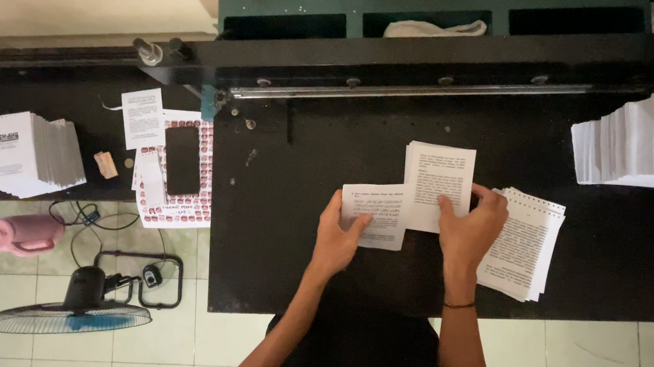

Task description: The person repeatedly picks up stacks of printed paper, aligns them under a guillotine paper cutter, and cuts the sheets. The cut pieces are then placed into a separate pile on the table.

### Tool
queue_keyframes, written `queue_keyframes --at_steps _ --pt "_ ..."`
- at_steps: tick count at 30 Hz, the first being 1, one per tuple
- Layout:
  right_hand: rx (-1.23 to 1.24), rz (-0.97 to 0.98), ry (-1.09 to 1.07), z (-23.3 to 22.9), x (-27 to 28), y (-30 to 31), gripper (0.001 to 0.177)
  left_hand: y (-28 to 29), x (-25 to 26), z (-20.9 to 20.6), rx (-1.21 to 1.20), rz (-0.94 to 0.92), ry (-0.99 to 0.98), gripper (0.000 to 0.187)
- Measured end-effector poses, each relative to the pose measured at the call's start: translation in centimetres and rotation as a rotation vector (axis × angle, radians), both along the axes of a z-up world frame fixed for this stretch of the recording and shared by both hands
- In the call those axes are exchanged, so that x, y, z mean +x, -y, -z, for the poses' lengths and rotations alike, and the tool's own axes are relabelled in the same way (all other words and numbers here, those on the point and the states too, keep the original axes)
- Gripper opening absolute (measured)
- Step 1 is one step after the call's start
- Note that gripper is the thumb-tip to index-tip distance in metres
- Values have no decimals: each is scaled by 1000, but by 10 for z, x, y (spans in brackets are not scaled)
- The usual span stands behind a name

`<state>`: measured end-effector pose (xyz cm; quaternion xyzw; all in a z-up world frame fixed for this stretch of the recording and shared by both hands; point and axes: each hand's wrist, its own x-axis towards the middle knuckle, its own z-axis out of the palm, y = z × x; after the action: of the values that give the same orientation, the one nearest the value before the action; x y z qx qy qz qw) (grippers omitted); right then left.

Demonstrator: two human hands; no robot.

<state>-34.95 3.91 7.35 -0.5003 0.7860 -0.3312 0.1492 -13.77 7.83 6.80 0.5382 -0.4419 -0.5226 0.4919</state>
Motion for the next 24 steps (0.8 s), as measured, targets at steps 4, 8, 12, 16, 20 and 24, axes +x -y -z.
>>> queue_keyframes --at_steps 4,8,12,16,20,24 --pt "-102 6 -38 28 -5 -1 39 -1 1 -21 -14 4 4 26" --pt "-155 -46 463 10 2 -12 28 -2 5 -35 -49 23 -41 26" --pt "-101 -218 719 -74 51 -30 35 -4 3 -10 -140 30 -79 34" --pt "-134 -471 831 15 49 -41 31 -7 1 12 -114 -6 37 21" --pt "-203 -593 760 16 72 -54 39 -16 15 23 -160 -91 30 22" --pt "-200 -592 667 41 68 -54 27 -23 24 -18 -332 -132 97 29"
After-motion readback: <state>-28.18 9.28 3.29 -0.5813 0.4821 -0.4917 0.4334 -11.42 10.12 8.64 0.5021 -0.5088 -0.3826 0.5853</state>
